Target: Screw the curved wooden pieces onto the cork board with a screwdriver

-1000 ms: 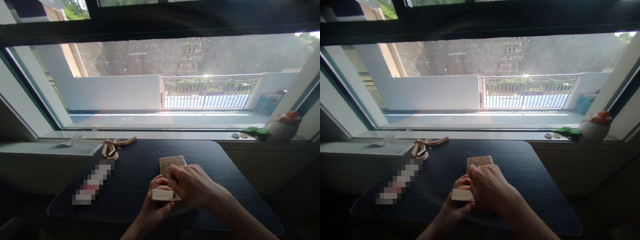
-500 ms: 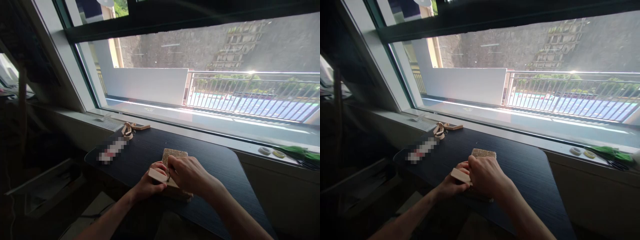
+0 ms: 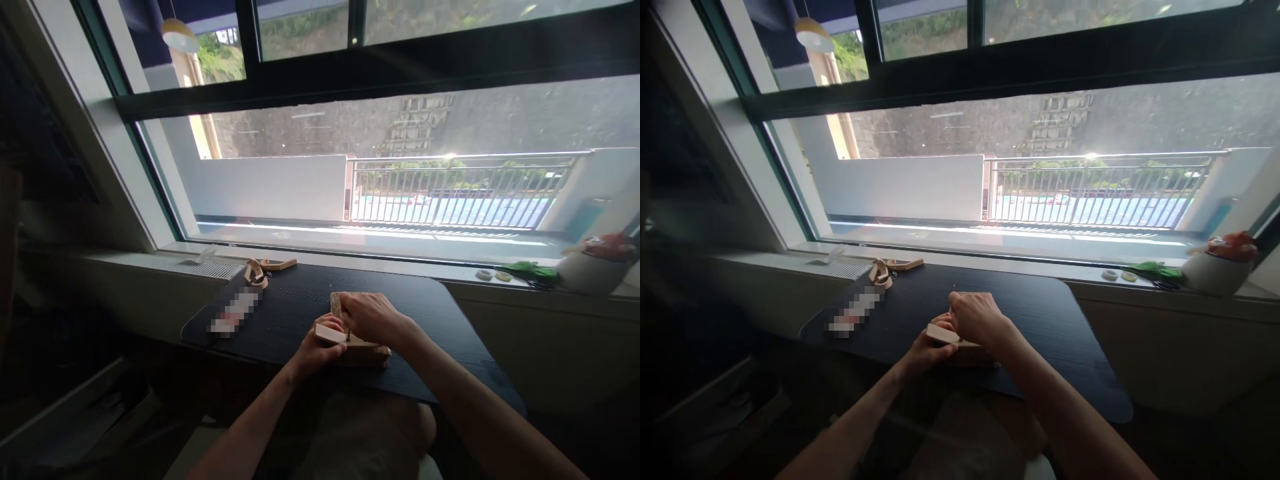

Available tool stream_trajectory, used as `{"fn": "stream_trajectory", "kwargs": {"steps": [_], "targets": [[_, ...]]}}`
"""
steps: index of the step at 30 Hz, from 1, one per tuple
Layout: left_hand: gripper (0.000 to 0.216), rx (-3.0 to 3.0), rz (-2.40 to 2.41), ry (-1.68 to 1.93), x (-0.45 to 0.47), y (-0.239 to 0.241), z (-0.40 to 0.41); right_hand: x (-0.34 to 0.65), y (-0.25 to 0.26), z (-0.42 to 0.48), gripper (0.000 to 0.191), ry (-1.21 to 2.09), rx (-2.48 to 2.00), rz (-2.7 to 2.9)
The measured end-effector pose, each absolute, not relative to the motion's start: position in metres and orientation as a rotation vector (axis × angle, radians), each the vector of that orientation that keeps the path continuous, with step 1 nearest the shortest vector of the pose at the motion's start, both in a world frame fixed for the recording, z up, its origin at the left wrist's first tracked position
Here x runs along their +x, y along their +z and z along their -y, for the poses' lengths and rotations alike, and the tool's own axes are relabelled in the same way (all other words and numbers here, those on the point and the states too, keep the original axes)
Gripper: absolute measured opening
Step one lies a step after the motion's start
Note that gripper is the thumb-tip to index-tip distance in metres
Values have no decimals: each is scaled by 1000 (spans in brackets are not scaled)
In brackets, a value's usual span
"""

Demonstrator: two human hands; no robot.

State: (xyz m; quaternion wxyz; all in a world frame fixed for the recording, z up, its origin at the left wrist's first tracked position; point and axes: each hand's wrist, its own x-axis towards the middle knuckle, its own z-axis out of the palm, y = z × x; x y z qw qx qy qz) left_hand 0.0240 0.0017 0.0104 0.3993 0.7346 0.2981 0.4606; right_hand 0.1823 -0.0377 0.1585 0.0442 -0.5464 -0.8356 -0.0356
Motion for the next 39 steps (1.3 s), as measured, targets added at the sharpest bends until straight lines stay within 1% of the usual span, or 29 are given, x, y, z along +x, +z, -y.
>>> {"fn": "stream_trajectory", "kwargs": {"steps": [2,6,12,17,22,26,30,34,39], "targets": [[31,1860,-701,1202,22,10,-3,176,160,45,21,-147,-1682,2563],[27,1802,-598,1199,20,8,-3,163,160,56,24,-159,-1785,2552],[30,1797,-621,1204,17,4,-2,154,153,56,33,-270,-2017,2373],[28,1803,-641,1219,19,0,-7,156,164,56,31,-298,-2056,2388],[25,1844,-650,1216,20,-6,-13,161,169,58,30,-342,-1952,2469],[21,1890,-659,1192,19,-7,-13,159,162,55,34,-368,-1954,2454],[27,1840,-674,1218,19,-6,-11,153,158,49,39,-373,-2028,2372],[28,1826,-666,1218,20,-6,-11,150,164,51,35,-343,-2065,2359],[25,1817,-681,1239,21,-7,-12,154,168,59,29,-341,-1987,2409]]}}
